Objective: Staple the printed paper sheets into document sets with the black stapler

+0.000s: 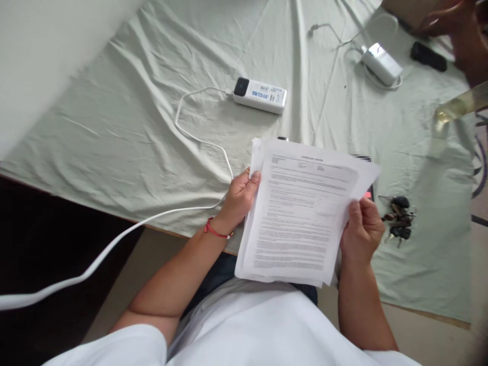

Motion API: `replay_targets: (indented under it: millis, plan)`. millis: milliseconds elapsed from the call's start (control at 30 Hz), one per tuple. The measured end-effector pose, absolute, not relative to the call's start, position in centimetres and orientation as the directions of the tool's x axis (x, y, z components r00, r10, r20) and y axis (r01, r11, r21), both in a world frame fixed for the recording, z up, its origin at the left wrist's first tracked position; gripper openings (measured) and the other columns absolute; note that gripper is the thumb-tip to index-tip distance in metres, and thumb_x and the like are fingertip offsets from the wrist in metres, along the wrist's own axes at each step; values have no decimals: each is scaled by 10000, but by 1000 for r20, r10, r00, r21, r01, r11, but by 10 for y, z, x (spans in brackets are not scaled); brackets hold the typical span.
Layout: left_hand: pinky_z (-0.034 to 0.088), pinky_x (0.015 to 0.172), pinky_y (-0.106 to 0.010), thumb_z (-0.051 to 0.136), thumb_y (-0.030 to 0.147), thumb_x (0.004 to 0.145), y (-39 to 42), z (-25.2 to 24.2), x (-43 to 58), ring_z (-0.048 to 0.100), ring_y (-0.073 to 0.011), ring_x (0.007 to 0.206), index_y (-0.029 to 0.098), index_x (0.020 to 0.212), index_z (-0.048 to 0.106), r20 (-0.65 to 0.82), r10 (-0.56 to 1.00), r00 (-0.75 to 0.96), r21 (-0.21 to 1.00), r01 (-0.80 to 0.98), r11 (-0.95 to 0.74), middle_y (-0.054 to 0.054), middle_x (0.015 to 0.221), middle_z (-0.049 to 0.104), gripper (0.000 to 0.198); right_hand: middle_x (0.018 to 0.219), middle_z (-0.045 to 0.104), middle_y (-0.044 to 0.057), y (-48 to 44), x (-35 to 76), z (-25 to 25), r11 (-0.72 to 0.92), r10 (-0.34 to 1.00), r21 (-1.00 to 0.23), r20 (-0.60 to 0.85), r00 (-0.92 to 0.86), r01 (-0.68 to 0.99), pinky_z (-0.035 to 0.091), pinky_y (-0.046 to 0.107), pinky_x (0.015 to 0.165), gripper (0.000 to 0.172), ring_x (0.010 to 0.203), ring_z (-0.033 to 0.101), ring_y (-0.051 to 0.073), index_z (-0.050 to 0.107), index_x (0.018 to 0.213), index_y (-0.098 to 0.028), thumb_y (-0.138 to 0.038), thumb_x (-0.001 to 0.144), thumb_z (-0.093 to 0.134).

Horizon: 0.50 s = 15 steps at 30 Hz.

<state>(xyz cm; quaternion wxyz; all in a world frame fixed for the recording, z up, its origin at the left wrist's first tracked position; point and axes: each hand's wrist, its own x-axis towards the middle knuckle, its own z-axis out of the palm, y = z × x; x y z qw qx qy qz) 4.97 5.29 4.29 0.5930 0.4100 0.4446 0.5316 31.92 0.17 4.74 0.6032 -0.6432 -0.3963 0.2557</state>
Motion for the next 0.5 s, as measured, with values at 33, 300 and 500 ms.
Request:
replay_targets:
  millis: [33, 300, 500]
  plan:
    - [611, 1036, -435, 660, 593, 1036, 54, 42, 50, 753, -292, 1196, 208, 1227, 770, -86, 996, 29, 955, -282, 91, -91, 1135, 825, 443, 965, 768, 25, 2, 320, 47, 37, 831, -980, 138, 538, 193, 540, 298, 795, 307, 847, 682, 163, 815, 1064, -227, -492, 910, 822]
    - [631, 931, -383, 648, 623, 1033, 55, 38, 51, 778, -258, 1073, 213, 1093, 774, -98, 991, -94, 962, -266, 70, -67, 1064, 825, 433, 851, 737, 16, 0, 325, 47, -125, 909, -958, -7, 416, 258, 494, 279, 690, 345, 750, 621, 159, 801, 975, -201, -539, 907, 809]
    - [616, 792, -343, 662, 652, 1009, 54, 36, 50, 766, -224, 904, 216, 944, 751, -95, 987, -128, 966, -250, 60, -45, 871, 781, 449, 697, 580, -28, 1, 324, 49, -76, 897, -932, 91, 433, 353, 396, 260, 607, 372, 654, 464, 128, 754, 870, -197, -567, 896, 793]
